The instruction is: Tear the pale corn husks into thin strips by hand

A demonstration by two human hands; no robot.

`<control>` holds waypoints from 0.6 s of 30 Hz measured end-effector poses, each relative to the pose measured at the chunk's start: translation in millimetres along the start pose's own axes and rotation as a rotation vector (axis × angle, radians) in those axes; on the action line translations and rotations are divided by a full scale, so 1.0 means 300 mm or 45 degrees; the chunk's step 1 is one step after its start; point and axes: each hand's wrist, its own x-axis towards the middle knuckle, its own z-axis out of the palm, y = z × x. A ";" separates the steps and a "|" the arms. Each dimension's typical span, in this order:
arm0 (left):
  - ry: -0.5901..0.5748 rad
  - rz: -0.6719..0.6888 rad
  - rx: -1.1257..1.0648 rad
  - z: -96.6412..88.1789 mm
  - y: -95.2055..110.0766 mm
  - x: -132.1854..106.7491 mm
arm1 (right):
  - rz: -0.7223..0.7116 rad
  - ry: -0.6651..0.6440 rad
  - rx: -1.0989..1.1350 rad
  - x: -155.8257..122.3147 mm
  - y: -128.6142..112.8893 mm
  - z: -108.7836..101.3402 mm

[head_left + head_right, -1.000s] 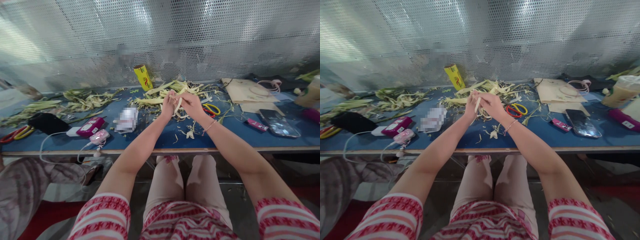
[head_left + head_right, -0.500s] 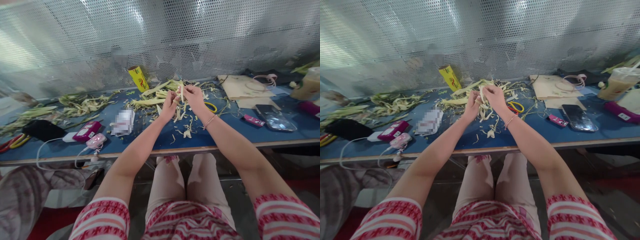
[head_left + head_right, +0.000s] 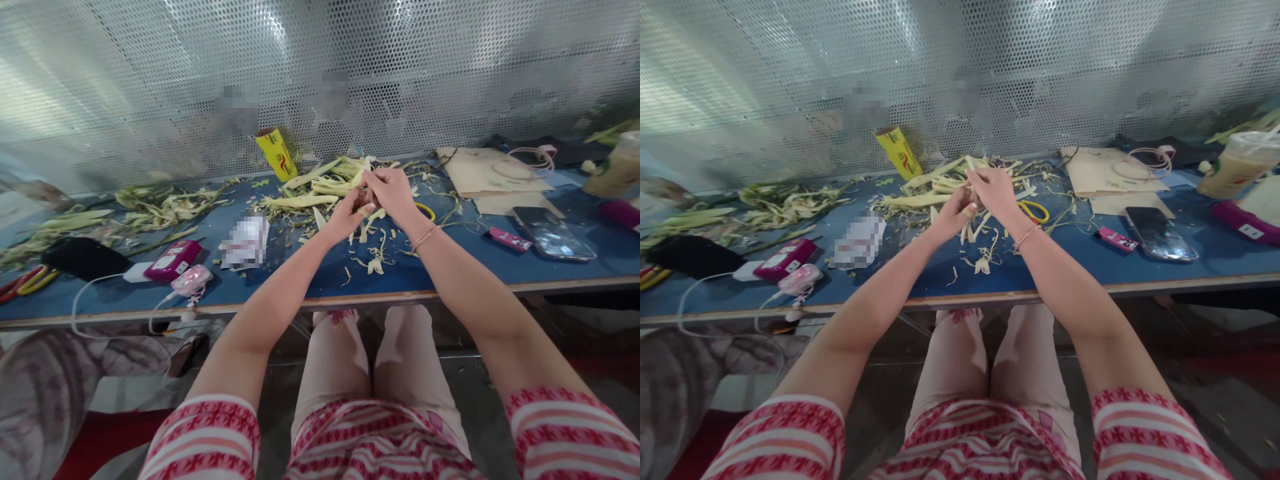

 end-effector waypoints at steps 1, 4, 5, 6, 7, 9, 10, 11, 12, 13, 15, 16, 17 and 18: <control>-0.051 -0.010 0.035 0.004 0.002 -0.002 | -0.040 0.020 -0.083 -0.001 0.001 -0.001; -0.134 -0.053 0.129 0.013 0.013 -0.011 | -0.114 0.019 -0.253 -0.004 0.001 -0.001; -0.126 -0.066 0.153 0.015 0.017 -0.015 | -0.113 0.003 -0.272 -0.004 0.001 0.000; -0.123 -0.079 0.188 0.015 0.019 -0.017 | -0.101 -0.015 -0.277 -0.005 0.000 0.001; -0.127 -0.087 0.234 0.016 0.021 -0.020 | -0.081 -0.031 -0.272 -0.004 0.000 0.001; -0.154 -0.089 0.323 0.014 0.020 -0.022 | -0.024 -0.053 -0.245 -0.003 0.002 0.002; -0.163 -0.091 0.342 0.013 0.017 -0.022 | 0.009 -0.063 -0.226 -0.002 0.004 0.003; -0.163 -0.096 0.334 0.012 0.014 -0.022 | 0.040 -0.078 -0.205 0.000 0.007 0.003; -0.159 -0.106 0.302 0.010 0.009 -0.021 | 0.068 -0.099 -0.183 0.002 0.012 0.003; -0.158 -0.120 0.256 0.009 0.005 -0.019 | 0.086 -0.111 -0.163 0.005 0.017 0.004; -0.157 -0.132 0.160 0.008 -0.004 -0.013 | 0.074 -0.086 -0.149 0.011 0.027 0.003; -0.152 -0.127 0.121 0.008 -0.006 -0.009 | 0.032 -0.035 -0.155 0.014 0.031 0.002; -0.140 -0.122 0.088 0.008 -0.007 -0.004 | -0.033 0.042 -0.169 0.014 0.033 -0.001; -0.113 -0.118 0.053 0.008 -0.006 0.002 | -0.117 0.126 -0.192 0.013 0.034 -0.004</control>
